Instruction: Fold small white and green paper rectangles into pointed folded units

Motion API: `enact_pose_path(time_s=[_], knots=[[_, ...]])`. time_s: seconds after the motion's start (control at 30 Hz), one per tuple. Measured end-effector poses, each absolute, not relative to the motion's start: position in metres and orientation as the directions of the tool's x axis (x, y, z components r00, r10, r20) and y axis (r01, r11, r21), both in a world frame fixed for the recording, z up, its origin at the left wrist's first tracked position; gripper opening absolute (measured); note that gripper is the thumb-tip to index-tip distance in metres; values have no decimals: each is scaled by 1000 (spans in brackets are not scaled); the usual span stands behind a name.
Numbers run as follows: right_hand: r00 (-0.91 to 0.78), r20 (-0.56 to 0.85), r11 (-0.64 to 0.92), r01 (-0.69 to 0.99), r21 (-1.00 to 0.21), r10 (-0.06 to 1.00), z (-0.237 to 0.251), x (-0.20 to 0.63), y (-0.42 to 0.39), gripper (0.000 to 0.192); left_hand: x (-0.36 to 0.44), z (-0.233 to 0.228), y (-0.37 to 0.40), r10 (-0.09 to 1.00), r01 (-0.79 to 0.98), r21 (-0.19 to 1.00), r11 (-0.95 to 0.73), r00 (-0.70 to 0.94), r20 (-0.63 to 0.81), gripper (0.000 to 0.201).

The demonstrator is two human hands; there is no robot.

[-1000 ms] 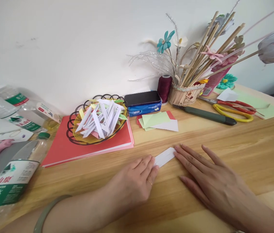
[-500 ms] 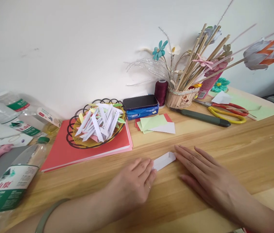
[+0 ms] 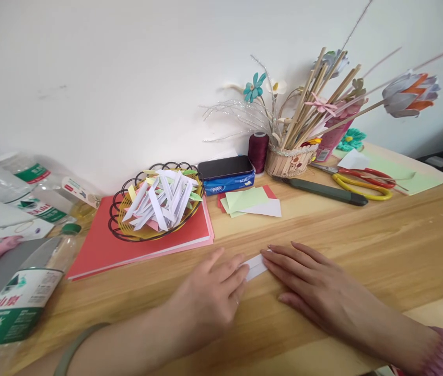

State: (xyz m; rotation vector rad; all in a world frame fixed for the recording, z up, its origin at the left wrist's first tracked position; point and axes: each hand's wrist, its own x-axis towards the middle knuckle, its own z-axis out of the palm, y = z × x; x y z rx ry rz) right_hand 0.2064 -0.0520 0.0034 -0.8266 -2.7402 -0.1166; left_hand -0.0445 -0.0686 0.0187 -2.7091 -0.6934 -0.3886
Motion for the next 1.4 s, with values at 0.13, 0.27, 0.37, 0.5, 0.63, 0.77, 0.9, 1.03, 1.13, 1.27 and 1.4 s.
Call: enact_pose_path(time_s=[0.13,0.27,0.37,0.5,0.63,0.77,0.9,1.03,1.13,1.27,1.4], knots=[[-788,292,824,566,-6,543,4,203,-56,40,-37,15,-66,403,527,-136,-839,770,494,18],[-764,335,820,570,-47,551,10,195,-55,31,-31,14,-64,483,573,-96,-814,759,437,18],[-781,327,840,534,-92,532,18,191,-51,26,-30,12,-63,510,604,-119,-788,749,422,15],[-804,265,846,504,-173,533,25,190,-44,28,-30,11,-60,559,635,-36,-771,703,440,21],[-773,245,806,524,-275,586,26,187,-38,27,-31,13,-56,688,656,241,-715,600,408,23],[-712,219,726,557,-403,667,23,183,-32,24,-31,15,-53,803,664,453,-595,512,304,16],[-667,161,652,599,-465,728,22,180,-29,22,-28,21,-50,886,734,517,-441,448,120,10],[-611,131,589,651,-479,781,20,178,-27,17,-25,26,-47,908,779,500,-377,419,32,7],[-590,125,571,670,-474,797,19,177,-26,14,-24,25,-46,910,795,482,-369,414,14,6],[-588,125,571,677,-465,799,20,175,-25,12,-24,24,-47,910,804,463,-372,414,12,5],[-589,117,569,682,-459,800,19,175,-23,13,-24,25,-49,907,825,405,-395,421,26,5]])
